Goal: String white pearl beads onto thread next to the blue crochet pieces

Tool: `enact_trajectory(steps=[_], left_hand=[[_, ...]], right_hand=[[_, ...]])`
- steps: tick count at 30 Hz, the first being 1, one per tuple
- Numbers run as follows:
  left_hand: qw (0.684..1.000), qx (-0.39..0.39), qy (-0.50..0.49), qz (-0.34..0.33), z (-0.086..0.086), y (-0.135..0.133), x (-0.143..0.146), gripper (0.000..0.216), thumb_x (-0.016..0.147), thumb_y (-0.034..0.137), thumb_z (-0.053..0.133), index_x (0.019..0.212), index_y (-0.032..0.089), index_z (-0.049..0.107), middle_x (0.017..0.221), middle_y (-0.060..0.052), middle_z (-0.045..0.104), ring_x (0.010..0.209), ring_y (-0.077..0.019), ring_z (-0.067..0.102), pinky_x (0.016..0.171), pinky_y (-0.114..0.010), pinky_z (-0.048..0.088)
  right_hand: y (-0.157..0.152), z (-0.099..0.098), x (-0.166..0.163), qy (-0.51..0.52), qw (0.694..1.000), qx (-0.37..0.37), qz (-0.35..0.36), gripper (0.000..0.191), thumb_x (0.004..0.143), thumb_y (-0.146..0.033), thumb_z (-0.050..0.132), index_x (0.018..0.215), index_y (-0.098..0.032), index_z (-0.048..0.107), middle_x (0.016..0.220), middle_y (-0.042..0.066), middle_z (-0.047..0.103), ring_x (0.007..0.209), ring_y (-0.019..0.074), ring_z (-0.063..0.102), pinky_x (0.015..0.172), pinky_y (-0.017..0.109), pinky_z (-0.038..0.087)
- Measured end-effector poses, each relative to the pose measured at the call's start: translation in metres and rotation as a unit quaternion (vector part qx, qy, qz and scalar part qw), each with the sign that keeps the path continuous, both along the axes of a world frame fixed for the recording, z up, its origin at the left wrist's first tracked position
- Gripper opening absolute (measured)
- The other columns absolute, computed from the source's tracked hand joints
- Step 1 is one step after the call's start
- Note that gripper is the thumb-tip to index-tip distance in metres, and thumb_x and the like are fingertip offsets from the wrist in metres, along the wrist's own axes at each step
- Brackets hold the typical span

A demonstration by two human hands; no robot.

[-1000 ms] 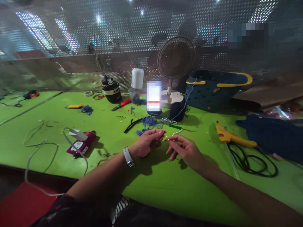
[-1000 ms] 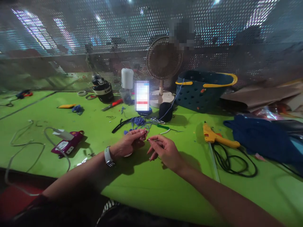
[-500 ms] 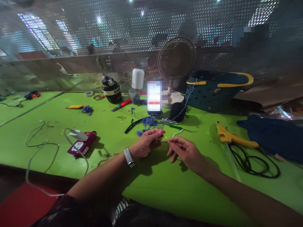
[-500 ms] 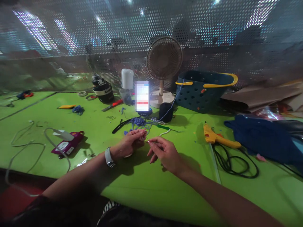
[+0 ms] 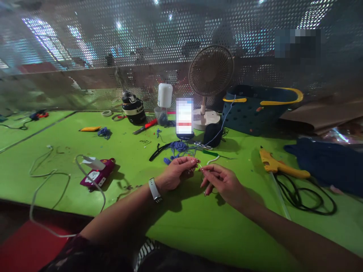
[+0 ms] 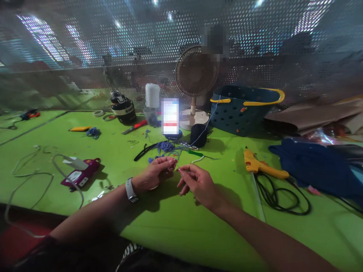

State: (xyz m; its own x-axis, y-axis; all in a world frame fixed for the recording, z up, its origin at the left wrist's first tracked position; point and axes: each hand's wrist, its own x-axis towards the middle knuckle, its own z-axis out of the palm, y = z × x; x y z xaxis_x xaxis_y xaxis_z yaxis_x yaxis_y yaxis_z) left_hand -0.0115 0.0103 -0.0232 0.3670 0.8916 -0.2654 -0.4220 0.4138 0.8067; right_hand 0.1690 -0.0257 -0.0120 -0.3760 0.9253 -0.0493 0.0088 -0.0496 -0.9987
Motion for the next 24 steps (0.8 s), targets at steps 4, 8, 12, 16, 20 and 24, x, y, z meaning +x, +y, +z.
enact_trajectory(steps=[4,8,12,16,20,24], left_hand=[[1.0,0.009,0.009,0.003,-0.0003,0.0,-0.0006,0.028,0.06,0.033,0.086,0.074,0.015,0.071,0.07,0.001,0.064,0.058,-0.0045,0.053,0.055,-0.016,0.04],[0.999,0.023,0.021,0.009,-0.0005,-0.0002,-0.0017,0.026,0.061,0.032,0.085,0.075,0.015,0.071,0.072,0.001,0.065,0.06,-0.0049,0.053,0.056,-0.015,0.04],[0.999,0.026,0.029,0.006,-0.0021,0.0003,-0.0025,0.025,0.064,0.033,0.084,0.077,0.016,0.071,0.073,0.001,0.064,0.059,-0.0047,0.052,0.054,-0.015,0.039],[0.999,0.025,0.03,0.004,-0.0031,0.0006,-0.0027,0.025,0.064,0.033,0.084,0.076,0.016,0.07,0.073,0.001,0.064,0.058,-0.0047,0.052,0.054,-0.015,0.039],[0.999,0.023,0.031,0.006,-0.0038,0.0009,-0.0025,0.026,0.063,0.034,0.084,0.075,0.016,0.07,0.072,0.001,0.064,0.059,-0.0051,0.052,0.056,-0.016,0.04],[0.999,0.021,0.03,0.005,-0.0056,0.0012,-0.0022,0.026,0.064,0.034,0.084,0.076,0.015,0.07,0.072,0.001,0.063,0.057,-0.0045,0.051,0.055,-0.016,0.039]], right_hand=[[-0.0004,0.0031,-0.0014,-0.011,1.0,-0.007,0.001,0.022,0.089,-0.037,0.057,0.098,-0.016,0.058,0.07,-0.002,0.066,0.05,0.0101,0.064,0.05,0.023,0.052],[-0.0015,0.0051,-0.0013,-0.018,1.0,-0.002,0.003,0.023,0.089,-0.036,0.056,0.098,-0.015,0.057,0.069,-0.001,0.065,0.049,0.0107,0.064,0.05,0.025,0.053],[-0.0019,0.0057,-0.0009,-0.025,1.0,-0.001,0.006,0.022,0.09,-0.036,0.056,0.097,-0.015,0.057,0.07,0.0,0.066,0.05,0.0106,0.064,0.05,0.024,0.052],[-0.0006,0.0036,-0.0008,-0.026,1.0,-0.005,0.005,0.023,0.09,-0.038,0.056,0.097,-0.016,0.057,0.069,-0.001,0.065,0.049,0.0105,0.063,0.049,0.024,0.051],[-0.0007,0.004,-0.0009,-0.028,1.0,-0.012,0.0,0.023,0.09,-0.038,0.056,0.097,-0.016,0.057,0.07,-0.001,0.066,0.049,0.0106,0.063,0.046,0.023,0.049],[-0.0017,0.0058,-0.0009,-0.024,1.0,-0.015,0.006,0.022,0.09,-0.037,0.056,0.095,-0.016,0.058,0.069,0.0,0.065,0.05,0.01,0.062,0.051,0.024,0.052]])
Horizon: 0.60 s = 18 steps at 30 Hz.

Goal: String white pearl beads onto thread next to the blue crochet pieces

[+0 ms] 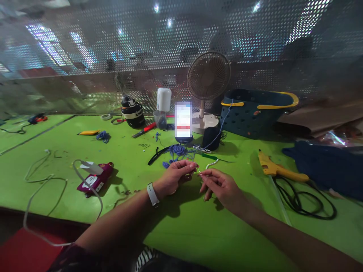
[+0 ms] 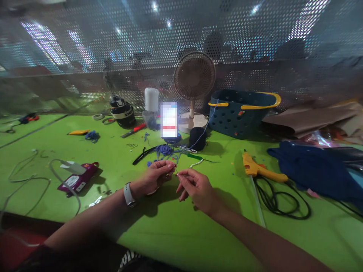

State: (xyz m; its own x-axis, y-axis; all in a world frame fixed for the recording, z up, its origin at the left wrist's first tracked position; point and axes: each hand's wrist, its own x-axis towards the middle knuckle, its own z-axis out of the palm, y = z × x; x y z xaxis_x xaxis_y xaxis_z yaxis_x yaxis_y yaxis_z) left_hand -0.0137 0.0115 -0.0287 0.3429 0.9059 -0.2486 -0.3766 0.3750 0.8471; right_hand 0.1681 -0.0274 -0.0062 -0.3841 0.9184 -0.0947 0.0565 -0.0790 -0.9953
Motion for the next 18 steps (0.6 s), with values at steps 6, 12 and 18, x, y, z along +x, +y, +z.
enact_trajectory(steps=[6,12,18], left_hand=[[1.0,0.007,-0.014,-0.004,0.0009,-0.0006,0.0006,0.025,0.065,0.033,0.083,0.076,0.015,0.07,0.069,0.002,0.061,0.057,-0.0043,0.051,0.055,-0.016,0.039],[1.0,0.015,-0.001,0.001,0.0034,-0.0024,0.0018,0.025,0.064,0.033,0.084,0.074,0.014,0.071,0.072,-0.001,0.065,0.059,-0.006,0.052,0.057,-0.018,0.04],[0.999,0.039,0.005,-0.037,0.0018,-0.0068,0.0037,0.024,0.065,0.032,0.083,0.076,0.014,0.071,0.071,0.0,0.066,0.056,-0.0056,0.051,0.057,-0.02,0.038]], right_hand=[[0.0007,-0.0038,0.0001,-0.006,1.0,0.0,0.001,0.024,0.09,-0.04,0.055,0.096,-0.016,0.058,0.07,-0.001,0.065,0.051,0.01,0.062,0.05,0.024,0.05],[0.0006,-0.0023,-0.0027,-0.017,1.0,-0.003,-0.013,0.028,0.088,-0.043,0.055,0.096,-0.016,0.057,0.07,-0.002,0.064,0.049,0.0103,0.062,0.049,0.024,0.048],[0.0003,0.0005,-0.0069,0.002,0.999,-0.027,-0.024,0.031,0.086,-0.05,0.055,0.092,-0.019,0.052,0.067,-0.004,0.062,0.05,0.0111,0.064,0.049,0.023,0.047]])
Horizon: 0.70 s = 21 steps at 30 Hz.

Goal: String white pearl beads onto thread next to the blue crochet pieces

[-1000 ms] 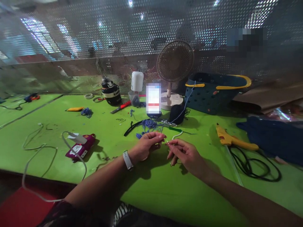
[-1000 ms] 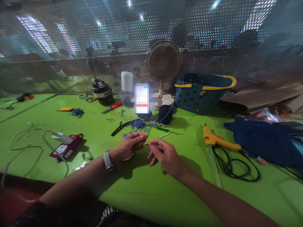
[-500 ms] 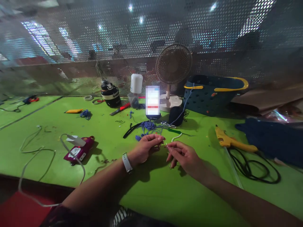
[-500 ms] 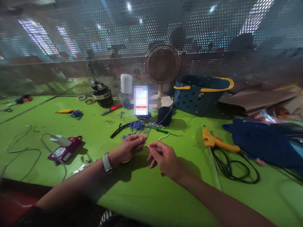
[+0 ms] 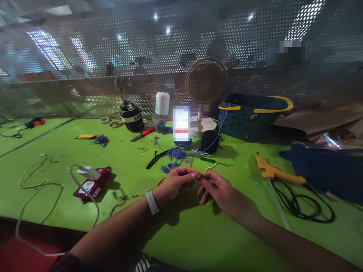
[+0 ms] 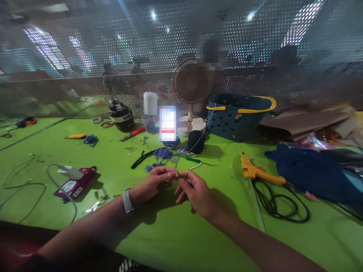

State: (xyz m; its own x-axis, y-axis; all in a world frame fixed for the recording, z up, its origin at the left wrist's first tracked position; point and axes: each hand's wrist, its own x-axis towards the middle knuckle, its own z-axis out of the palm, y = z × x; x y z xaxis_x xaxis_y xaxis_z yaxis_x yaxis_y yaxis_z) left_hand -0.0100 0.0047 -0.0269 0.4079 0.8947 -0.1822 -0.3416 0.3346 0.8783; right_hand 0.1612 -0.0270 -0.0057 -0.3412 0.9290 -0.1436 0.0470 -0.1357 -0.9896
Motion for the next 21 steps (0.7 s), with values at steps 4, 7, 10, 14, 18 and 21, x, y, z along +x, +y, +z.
enact_trajectory(steps=[4,7,10,14,18,21], left_hand=[[0.998,0.053,0.025,0.008,0.0,-0.001,0.001,0.022,0.068,0.031,0.081,0.073,0.015,0.067,0.065,0.003,0.062,0.054,-0.0057,0.048,0.055,-0.02,0.035],[0.996,0.076,0.03,0.045,-0.001,0.002,0.001,0.021,0.07,0.031,0.079,0.072,0.015,0.065,0.064,0.004,0.061,0.054,-0.0053,0.047,0.055,-0.02,0.034],[0.993,0.077,0.012,0.091,-0.003,0.004,0.001,0.021,0.071,0.03,0.079,0.072,0.016,0.063,0.063,0.005,0.06,0.053,-0.0048,0.047,0.054,-0.019,0.033],[0.994,0.093,0.018,0.063,-0.002,0.001,0.003,0.021,0.07,0.032,0.079,0.073,0.016,0.066,0.065,0.003,0.062,0.055,-0.0057,0.049,0.057,-0.02,0.036],[0.993,0.102,0.049,0.031,0.001,-0.003,0.003,0.018,0.072,0.031,0.077,0.077,0.016,0.068,0.073,0.0,0.066,0.064,-0.0097,0.055,0.065,-0.023,0.041],[0.981,0.156,0.099,0.061,0.003,-0.002,0.001,0.015,0.074,0.031,0.075,0.076,0.018,0.069,0.075,-0.001,0.065,0.07,-0.0117,0.055,0.07,-0.024,0.042]], right_hand=[[0.0,0.003,-0.001,-0.009,1.0,-0.028,0.0,0.033,0.085,-0.052,0.056,0.09,-0.02,0.051,0.067,-0.004,0.063,0.05,0.0115,0.063,0.046,0.022,0.045],[0.001,0.004,0.0,-0.018,1.0,-0.023,-0.008,0.03,0.085,-0.048,0.058,0.091,-0.019,0.054,0.073,-0.001,0.065,0.057,0.0117,0.064,0.051,0.024,0.048],[0.003,0.001,0.002,-0.004,1.0,0.003,-0.022,0.027,0.081,-0.043,0.064,0.086,-0.018,0.057,0.075,0.0,0.064,0.061,0.0115,0.063,0.058,0.026,0.051],[0.005,-0.006,0.002,0.004,1.0,0.002,-0.022,0.028,0.081,-0.045,0.064,0.084,-0.017,0.057,0.073,0.0,0.063,0.057,0.0104,0.06,0.055,0.025,0.05],[0.004,-0.002,0.003,-0.007,1.0,0.014,-0.002,0.027,0.083,-0.044,0.062,0.091,-0.018,0.059,0.075,0.001,0.062,0.059,0.0116,0.06,0.05,0.023,0.049],[0.006,0.003,0.009,-0.065,0.993,0.093,-0.037,0.024,0.085,-0.038,0.06,0.101,-0.02,0.06,0.09,0.005,0.063,0.073,0.0159,0.062,0.051,0.025,0.05]])
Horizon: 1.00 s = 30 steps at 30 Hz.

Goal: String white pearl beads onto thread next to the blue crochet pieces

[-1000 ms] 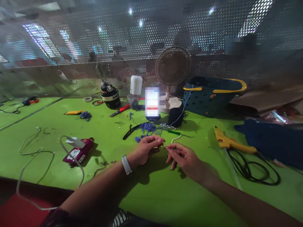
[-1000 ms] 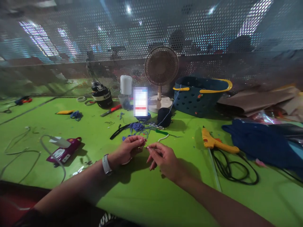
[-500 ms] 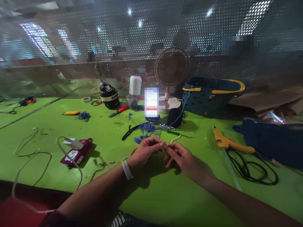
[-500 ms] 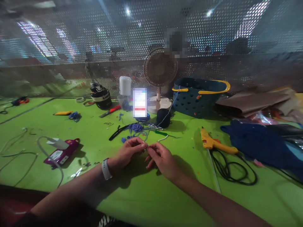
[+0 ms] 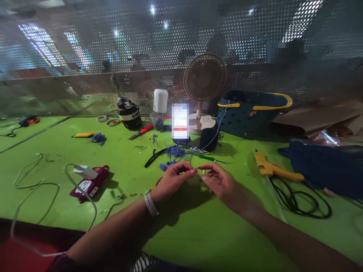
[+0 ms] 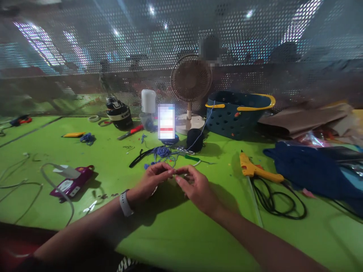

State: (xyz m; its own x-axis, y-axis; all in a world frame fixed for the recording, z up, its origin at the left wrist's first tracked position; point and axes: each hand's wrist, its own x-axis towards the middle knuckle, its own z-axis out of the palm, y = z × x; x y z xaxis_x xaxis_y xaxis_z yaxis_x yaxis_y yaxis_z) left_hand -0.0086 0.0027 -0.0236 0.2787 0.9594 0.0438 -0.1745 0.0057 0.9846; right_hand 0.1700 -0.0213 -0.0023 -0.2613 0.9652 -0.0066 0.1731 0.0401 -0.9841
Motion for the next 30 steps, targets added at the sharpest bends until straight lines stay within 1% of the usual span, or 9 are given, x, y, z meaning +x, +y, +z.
enact_trajectory(steps=[4,6,9,11,14,16,18,24,30], left_hand=[[0.987,0.12,0.109,-0.007,0.005,-0.002,0.0,0.012,0.079,0.029,0.07,0.074,0.019,0.068,0.078,-0.003,0.064,0.077,-0.0151,0.056,0.075,-0.027,0.042],[0.975,0.164,0.15,-0.023,0.006,-0.005,0.001,0.011,0.081,0.027,0.067,0.074,0.019,0.068,0.079,-0.004,0.064,0.077,-0.0157,0.057,0.074,-0.027,0.042],[0.961,0.204,0.188,-0.018,0.006,-0.009,0.004,0.01,0.083,0.026,0.065,0.077,0.019,0.068,0.079,-0.004,0.063,0.077,-0.0156,0.057,0.072,-0.027,0.042],[0.955,0.21,0.206,-0.021,0.006,-0.01,0.004,0.011,0.084,0.027,0.064,0.078,0.019,0.068,0.08,-0.004,0.063,0.078,-0.0158,0.057,0.073,-0.027,0.042],[0.947,0.209,0.242,-0.042,0.007,-0.011,0.004,0.012,0.086,0.028,0.062,0.082,0.019,0.068,0.082,-0.005,0.064,0.077,-0.0159,0.057,0.071,-0.027,0.043],[0.94,0.213,0.26,-0.053,0.008,-0.01,0.003,0.013,0.087,0.028,0.061,0.086,0.019,0.069,0.085,-0.006,0.064,0.077,-0.0158,0.058,0.068,-0.027,0.044],[0.935,0.225,0.269,-0.058,0.007,-0.01,0.001,0.013,0.087,0.027,0.06,0.089,0.019,0.069,0.089,-0.006,0.064,0.078,-0.016,0.059,0.069,-0.027,0.045],[0.9,0.262,0.346,-0.043,-0.008,-0.003,-0.004,0.011,0.085,0.02,0.061,0.089,0.017,0.07,0.091,-0.005,0.065,0.077,-0.0153,0.06,0.07,-0.029,0.048],[0.866,0.266,0.421,-0.048,-0.007,-0.003,-0.001,0.014,0.086,0.022,0.059,0.084,0.019,0.073,0.083,-0.005,0.065,0.072,-0.0146,0.059,0.067,-0.027,0.049]], right_hand=[[0.004,-0.003,0.007,-0.077,0.98,0.171,-0.072,0.016,0.085,-0.033,0.061,0.098,-0.024,0.066,0.117,0.008,0.055,0.103,0.0233,0.057,0.07,0.032,0.052],[0.005,-0.008,0.007,-0.083,0.974,0.202,-0.062,0.013,0.084,-0.033,0.064,0.094,-0.026,0.069,0.116,0.007,0.055,0.109,0.0245,0.054,0.08,0.036,0.05],[0.005,-0.01,0.004,-0.057,0.975,0.212,-0.045,0.009,0.083,-0.034,0.067,0.086,-0.026,0.07,0.103,0.006,0.058,0.104,0.0229,0.056,0.086,0.037,0.048],[0.004,-0.007,0.001,-0.025,0.981,0.187,-0.051,0.014,0.083,-0.038,0.066,0.081,-0.024,0.067,0.095,0.005,0.059,0.094,0.0205,0.059,0.081,0.035,0.049],[0.003,0.001,0.001,0.08,0.994,0.063,-0.032,0.023,0.087,-0.046,0.058,0.086,-0.023,0.055,0.081,0.001,0.062,0.063,0.0138,0.06,0.052,0.026,0.046],[0.003,0.009,0.003,0.155,0.988,-0.028,-0.002,0.026,0.088,-0.049,0.054,0.086,-0.024,0.047,0.067,-0.004,0.06,0.046,0.0104,0.055,0.04,0.022,0.039],[0.004,0.019,0.006,0.202,0.977,-0.069,0.014,0.028,0.086,-0.049,0.058,0.083,-0.024,0.046,0.055,-0.008,0.054,0.039,0.0087,0.05,0.037,0.02,0.038],[0.013,0.048,0.024,0.29,0.956,-0.009,-0.039,0.034,0.069,-0.045,0.078,0.074,-0.021,0.054,0.042,-0.012,0.041,0.032,0.0033,0.036,0.033,0.013,0.034],[0.006,0.067,0.042,0.338,0.941,0.016,-0.012,0.019,0.076,-0.035,0.076,0.078,-0.023,0.061,0.045,-0.01,0.045,0.036,0.0031,0.041,0.039,0.013,0.038]])
